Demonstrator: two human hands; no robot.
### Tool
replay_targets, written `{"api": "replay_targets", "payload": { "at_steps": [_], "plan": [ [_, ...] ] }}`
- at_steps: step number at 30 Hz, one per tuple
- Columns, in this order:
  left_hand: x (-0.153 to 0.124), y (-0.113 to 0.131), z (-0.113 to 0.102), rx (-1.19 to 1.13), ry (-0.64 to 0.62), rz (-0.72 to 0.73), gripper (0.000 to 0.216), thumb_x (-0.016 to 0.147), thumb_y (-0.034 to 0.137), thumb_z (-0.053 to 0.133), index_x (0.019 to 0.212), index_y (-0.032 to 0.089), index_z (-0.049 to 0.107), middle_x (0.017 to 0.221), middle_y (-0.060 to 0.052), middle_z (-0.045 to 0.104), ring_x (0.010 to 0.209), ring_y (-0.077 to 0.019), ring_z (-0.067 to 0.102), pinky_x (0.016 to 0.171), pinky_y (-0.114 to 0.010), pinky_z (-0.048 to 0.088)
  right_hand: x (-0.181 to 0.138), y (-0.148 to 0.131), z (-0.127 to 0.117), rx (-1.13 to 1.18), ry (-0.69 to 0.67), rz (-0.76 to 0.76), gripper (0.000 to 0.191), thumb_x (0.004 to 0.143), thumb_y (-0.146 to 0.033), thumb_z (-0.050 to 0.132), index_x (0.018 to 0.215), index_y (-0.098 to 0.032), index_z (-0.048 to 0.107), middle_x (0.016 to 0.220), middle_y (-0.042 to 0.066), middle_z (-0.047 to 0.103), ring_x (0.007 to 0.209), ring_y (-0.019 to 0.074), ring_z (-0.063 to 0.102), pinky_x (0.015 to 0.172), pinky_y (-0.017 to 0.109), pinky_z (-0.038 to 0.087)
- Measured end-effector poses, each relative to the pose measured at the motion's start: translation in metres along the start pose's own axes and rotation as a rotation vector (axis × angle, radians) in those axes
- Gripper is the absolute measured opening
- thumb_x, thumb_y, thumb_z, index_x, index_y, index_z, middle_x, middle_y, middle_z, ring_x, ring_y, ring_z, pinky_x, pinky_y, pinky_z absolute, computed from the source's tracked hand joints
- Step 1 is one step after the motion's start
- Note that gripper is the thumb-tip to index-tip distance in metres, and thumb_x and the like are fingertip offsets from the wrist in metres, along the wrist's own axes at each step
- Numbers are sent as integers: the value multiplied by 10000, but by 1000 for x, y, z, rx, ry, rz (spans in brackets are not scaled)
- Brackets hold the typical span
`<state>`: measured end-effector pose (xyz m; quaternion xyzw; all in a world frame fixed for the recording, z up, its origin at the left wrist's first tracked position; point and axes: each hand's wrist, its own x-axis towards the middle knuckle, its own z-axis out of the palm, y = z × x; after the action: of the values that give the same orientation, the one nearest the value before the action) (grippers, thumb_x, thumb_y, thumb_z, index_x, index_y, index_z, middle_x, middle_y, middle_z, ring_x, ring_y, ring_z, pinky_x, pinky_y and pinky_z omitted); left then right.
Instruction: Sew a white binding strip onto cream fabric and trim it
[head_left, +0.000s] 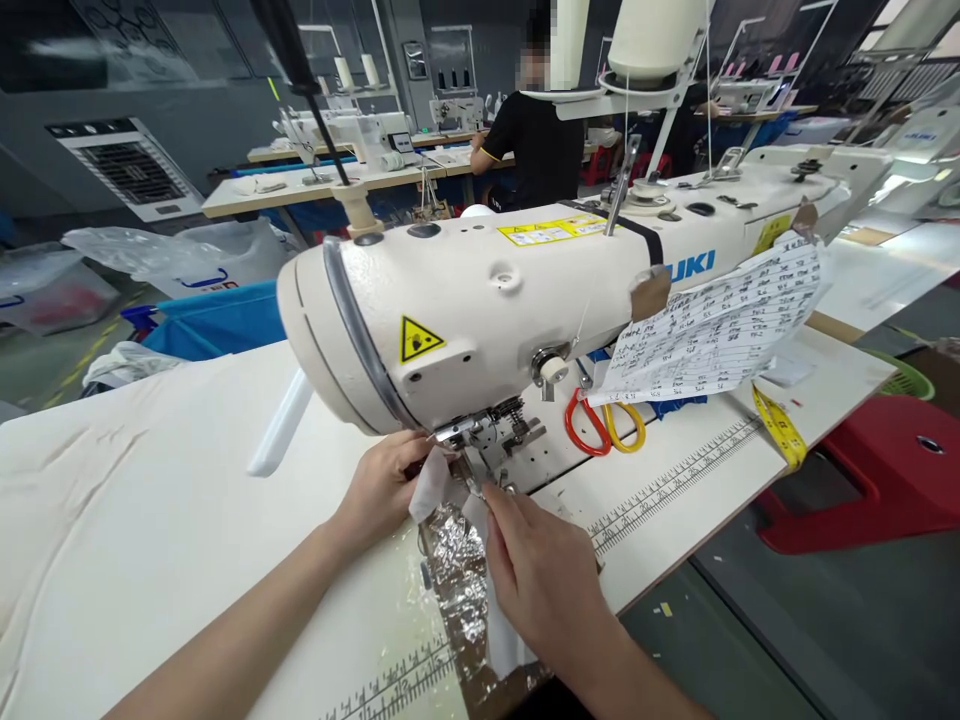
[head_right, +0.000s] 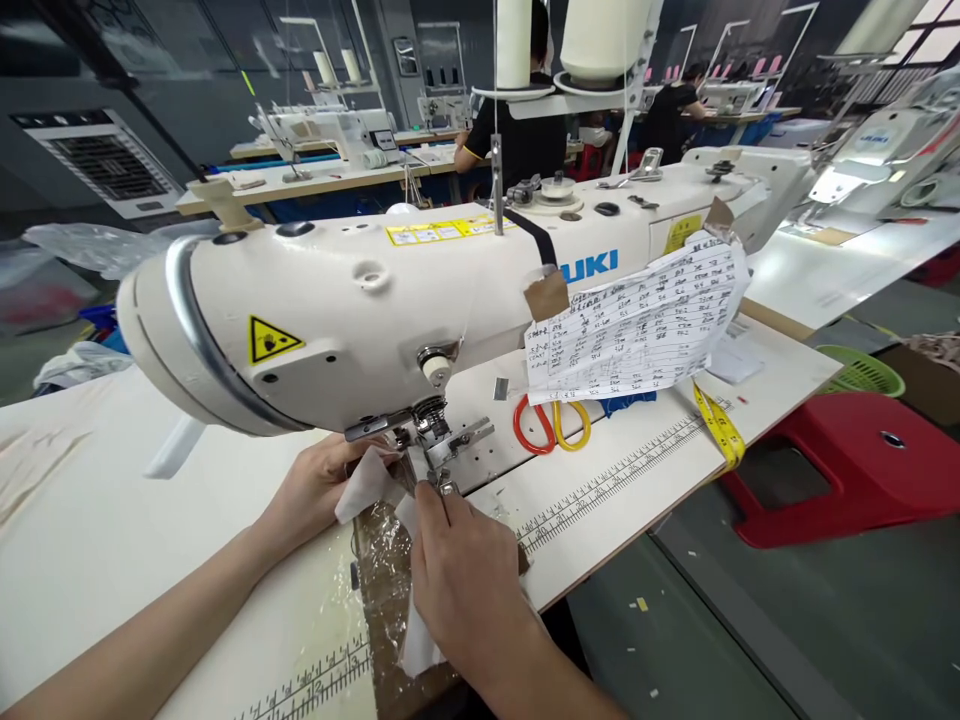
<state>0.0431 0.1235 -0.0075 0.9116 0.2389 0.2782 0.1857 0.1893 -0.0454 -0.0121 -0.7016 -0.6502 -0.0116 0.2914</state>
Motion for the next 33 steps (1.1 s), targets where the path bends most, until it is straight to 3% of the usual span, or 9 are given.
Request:
{"api": "replay_targets", "payload": {
  "at_steps": [17, 25, 33],
  "plan": [
    [-1, 1, 1, 117, -20, 27, 344, 978, 380, 429, 813, 182, 656, 840, -72, 724, 731, -179, 676, 632, -268, 519, 2, 0, 3, -45, 12, -25, 323, 943, -129, 460, 1230, -122, 610, 863, 58, 743, 646, 198, 716, 488, 297, 445],
    [1, 1, 2, 150, -11, 92, 277, 964, 368, 462, 911, 179, 657, 798, -53, 714, 703, -177, 666, 609, -261, 506, 3, 1, 4, -86, 49, -68, 346, 909, -78, 518, 1242, -95, 613, 838, 59, 735, 610, 192, 695, 460, 297, 441],
    [1, -2, 5, 89, -53, -78, 239, 919, 350, 478, 852, 191, 644, 789, -46, 721, 705, -194, 661, 619, -281, 491, 1, 1, 6, -110, 59, -97, 347, 905, -74, 522, 1237, -89, 622, 810, 66, 729, 573, 176, 664, 452, 289, 408]
  ]
}}
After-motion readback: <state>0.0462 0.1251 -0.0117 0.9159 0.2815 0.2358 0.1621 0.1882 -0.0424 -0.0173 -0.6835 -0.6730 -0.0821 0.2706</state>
